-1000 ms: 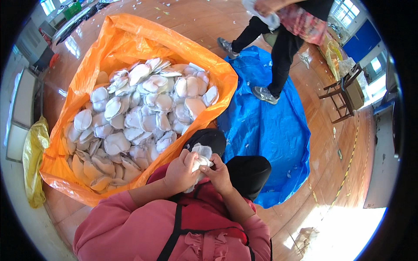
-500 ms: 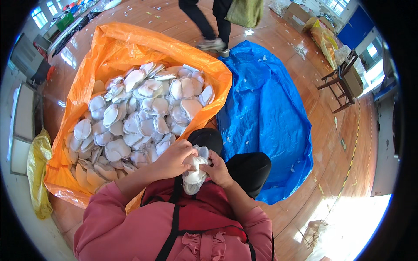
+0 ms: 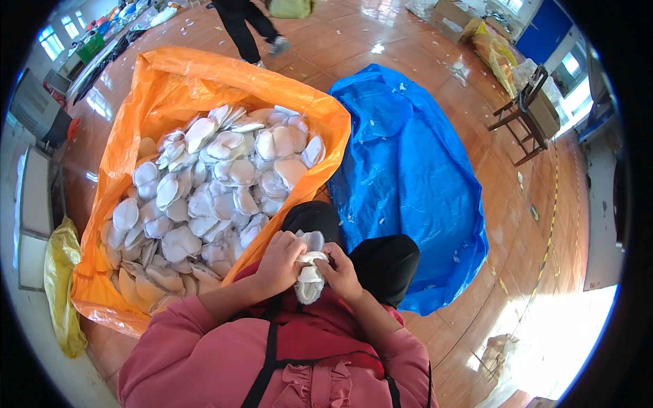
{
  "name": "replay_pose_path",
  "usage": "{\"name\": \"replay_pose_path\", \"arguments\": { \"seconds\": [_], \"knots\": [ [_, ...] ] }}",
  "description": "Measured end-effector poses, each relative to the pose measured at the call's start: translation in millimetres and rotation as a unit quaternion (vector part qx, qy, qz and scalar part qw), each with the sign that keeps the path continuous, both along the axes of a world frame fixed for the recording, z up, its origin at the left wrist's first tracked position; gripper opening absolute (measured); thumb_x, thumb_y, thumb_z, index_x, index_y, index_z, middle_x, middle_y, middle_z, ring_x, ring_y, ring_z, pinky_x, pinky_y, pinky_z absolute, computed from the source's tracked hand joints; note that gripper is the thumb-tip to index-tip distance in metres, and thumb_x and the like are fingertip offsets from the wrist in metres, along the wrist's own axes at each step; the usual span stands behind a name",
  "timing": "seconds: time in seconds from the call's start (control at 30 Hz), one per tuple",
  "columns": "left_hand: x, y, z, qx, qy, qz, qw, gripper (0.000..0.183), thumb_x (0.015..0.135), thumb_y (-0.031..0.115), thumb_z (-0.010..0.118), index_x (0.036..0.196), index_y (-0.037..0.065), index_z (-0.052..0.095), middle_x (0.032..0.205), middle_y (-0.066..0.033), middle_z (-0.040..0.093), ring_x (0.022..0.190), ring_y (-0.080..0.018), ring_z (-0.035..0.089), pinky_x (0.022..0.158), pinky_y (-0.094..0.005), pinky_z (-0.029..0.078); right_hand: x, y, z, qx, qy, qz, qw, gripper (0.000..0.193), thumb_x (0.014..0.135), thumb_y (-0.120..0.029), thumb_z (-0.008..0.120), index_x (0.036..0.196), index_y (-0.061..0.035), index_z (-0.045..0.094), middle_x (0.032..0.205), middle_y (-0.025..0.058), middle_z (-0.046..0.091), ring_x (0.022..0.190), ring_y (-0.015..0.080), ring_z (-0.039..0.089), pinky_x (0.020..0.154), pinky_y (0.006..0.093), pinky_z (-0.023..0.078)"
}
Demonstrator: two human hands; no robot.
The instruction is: The person sits on the floor and repeatedly picks up white foam pieces from an orange sack, aligns them, and sews them together by hand using a needle and thread. Finished pairs are placed on a blue tarp beside them.
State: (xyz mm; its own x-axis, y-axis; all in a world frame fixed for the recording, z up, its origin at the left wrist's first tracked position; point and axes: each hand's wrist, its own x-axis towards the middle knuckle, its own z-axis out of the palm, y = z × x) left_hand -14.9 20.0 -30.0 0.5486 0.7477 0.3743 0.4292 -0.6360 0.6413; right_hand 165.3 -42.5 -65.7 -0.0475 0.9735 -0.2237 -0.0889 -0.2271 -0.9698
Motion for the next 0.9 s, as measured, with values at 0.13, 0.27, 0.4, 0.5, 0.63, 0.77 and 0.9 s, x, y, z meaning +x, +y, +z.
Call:
{"name": "replay_pose_path", "arguments": {
  "seconds": [0.13, 0.27, 0.4, 0.5, 0.63, 0.77, 0.9],
  "knots": [
    [5, -10, -3, 0.046, -0.024, -0.010, 0.999, 0.027, 0.067, 0.002, 0.072, 0.086, 0.007, 0.054, 0.084, -0.0099, 0.053, 0.081, -0.0333, 0.052, 0.071, -0.0416, 0.042, 26, 14, 2, 0.039, -0.052, 0.058, 0.996, 0.039, 0.100, -0.040, 0.055, 0.093, -0.0017, 0.060, 0.082, 0.0082, 0.061, 0.072, 0.0142, 0.055, 0.064, 0.0327, 0.046],
    [3, -15, -16, 0.090, -0.042, -0.026, 0.995, 0.024, 0.066, 0.001, 0.071, 0.082, 0.007, 0.055, 0.083, -0.0099, 0.053, 0.079, -0.0318, 0.052, 0.069, -0.0409, 0.043, 23, 37, 18, 0.032, -0.186, 0.149, 0.971, 0.044, 0.094, -0.045, 0.062, 0.092, -0.0011, 0.062, 0.080, 0.0192, 0.062, 0.073, 0.0251, 0.060, 0.067, 0.0363, 0.047],
    [2, -12, -20, 0.100, -0.068, -0.039, 0.992, 0.025, 0.065, -0.001, 0.070, 0.082, 0.007, 0.055, 0.084, -0.0093, 0.053, 0.079, -0.0308, 0.053, 0.068, -0.0407, 0.044, 19, 46, 29, 0.133, -0.260, 0.158, 0.943, 0.035, 0.093, -0.038, 0.063, 0.092, -0.0036, 0.063, 0.078, 0.0180, 0.061, 0.077, 0.0365, 0.061, 0.065, 0.0392, 0.047],
    [0, -9, -19, 0.114, -0.086, -0.042, 0.989, 0.026, 0.064, -0.001, 0.072, 0.084, 0.007, 0.057, 0.086, -0.0084, 0.055, 0.083, -0.0307, 0.054, 0.070, -0.0401, 0.045, 15, 47, 30, 0.203, -0.257, 0.120, 0.937, 0.028, 0.094, -0.031, 0.063, 0.088, -0.0034, 0.061, 0.074, 0.0163, 0.057, 0.074, 0.0351, 0.057, 0.063, 0.0391, 0.045],
    [-3, -10, -5, 0.101, -0.067, -0.053, 0.991, 0.026, 0.065, -0.001, 0.073, 0.086, 0.008, 0.060, 0.090, -0.0072, 0.057, 0.087, -0.0306, 0.056, 0.074, -0.0399, 0.047, 10, 45, 24, 0.207, -0.218, 0.080, 0.950, 0.028, 0.095, -0.024, 0.064, 0.079, -0.0014, 0.058, 0.069, 0.0119, 0.051, 0.062, 0.0228, 0.050, 0.058, 0.0350, 0.040],
    [-2, -10, 7, 0.085, -0.043, -0.067, 0.993, 0.025, 0.066, -0.001, 0.073, 0.086, 0.009, 0.060, 0.092, -0.0068, 0.058, 0.088, -0.0302, 0.057, 0.076, -0.0389, 0.048, -3, 41, 24, 0.136, -0.137, 0.014, 0.981, 0.032, 0.095, -0.023, 0.062, 0.073, 0.0004, 0.058, 0.065, 0.0143, 0.052, 0.058, 0.0231, 0.050, 0.056, 0.0353, 0.041],
    [-8, -14, 15, 0.079, -0.009, -0.091, 0.993, 0.023, 0.069, 0.000, 0.073, 0.086, 0.008, 0.059, 0.094, -0.0067, 0.059, 0.087, -0.0302, 0.057, 0.076, -0.0379, 0.048, -18, 36, 30, 0.013, 0.001, -0.068, 0.998, 0.031, 0.096, -0.022, 0.063, 0.074, -0.0009, 0.062, 0.063, 0.0026, 0.055, 0.059, 0.0087, 0.045, 0.054, 0.0290, 0.039]
  ]
}}
